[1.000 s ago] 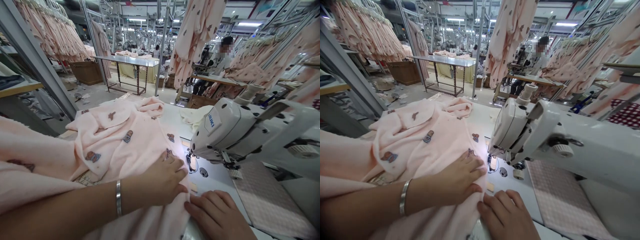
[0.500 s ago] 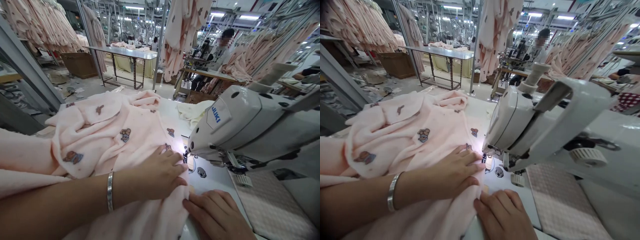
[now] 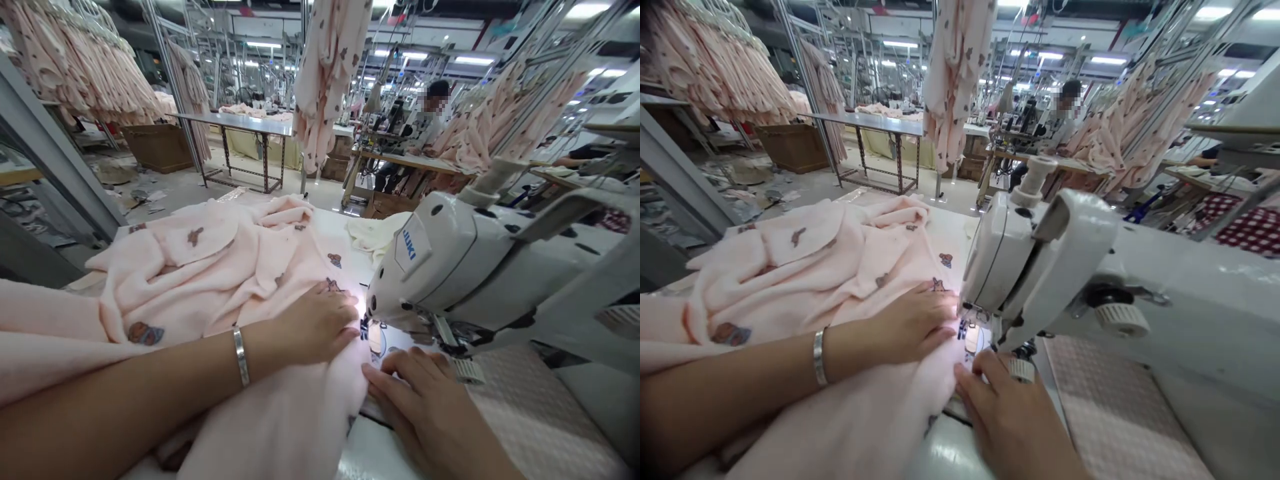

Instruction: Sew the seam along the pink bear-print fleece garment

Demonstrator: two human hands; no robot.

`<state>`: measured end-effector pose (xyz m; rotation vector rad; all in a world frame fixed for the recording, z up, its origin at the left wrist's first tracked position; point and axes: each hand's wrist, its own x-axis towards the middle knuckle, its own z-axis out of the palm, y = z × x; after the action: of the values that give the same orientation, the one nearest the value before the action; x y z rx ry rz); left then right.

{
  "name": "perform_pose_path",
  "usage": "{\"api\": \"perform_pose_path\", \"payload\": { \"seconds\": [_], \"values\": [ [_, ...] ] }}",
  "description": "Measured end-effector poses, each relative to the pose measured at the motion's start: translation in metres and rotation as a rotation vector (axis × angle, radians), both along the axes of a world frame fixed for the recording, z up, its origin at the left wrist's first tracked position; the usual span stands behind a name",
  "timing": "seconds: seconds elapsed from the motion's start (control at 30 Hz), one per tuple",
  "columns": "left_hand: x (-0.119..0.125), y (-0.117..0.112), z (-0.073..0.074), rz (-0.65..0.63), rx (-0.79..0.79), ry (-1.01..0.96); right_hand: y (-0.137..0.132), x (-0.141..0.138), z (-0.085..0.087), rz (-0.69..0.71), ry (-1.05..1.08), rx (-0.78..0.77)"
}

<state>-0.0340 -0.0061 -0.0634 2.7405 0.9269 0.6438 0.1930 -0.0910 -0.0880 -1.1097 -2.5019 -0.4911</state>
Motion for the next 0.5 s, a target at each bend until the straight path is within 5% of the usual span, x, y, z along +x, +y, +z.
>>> {"api": "perform_pose_path", "payload": {
  "seconds": [0.2, 0.37, 0.43, 0.5],
  "values": [
    [0.003, 0.027, -0.005, 0.023, 0.083, 0.006, 0.025, 0.005, -0.003, 0.054, -0.15, 0.064],
    [0.008, 0.015, -0.001, 0.393, -0.065, 0.224, 0.012, -0.017, 0.018, 0.109, -0.027, -0.026],
    [0.006, -0.005, -0.007, 0.349, -0.105, 0.322, 0.009, -0.036, 0.028, 0.203, 0.011, -0.089],
    [-0.001, -0.029, -0.017, 0.161, 0.001, 0.358, 0.013, -0.059, 0.032, 0.212, 0.046, -0.109]
  ]
}}
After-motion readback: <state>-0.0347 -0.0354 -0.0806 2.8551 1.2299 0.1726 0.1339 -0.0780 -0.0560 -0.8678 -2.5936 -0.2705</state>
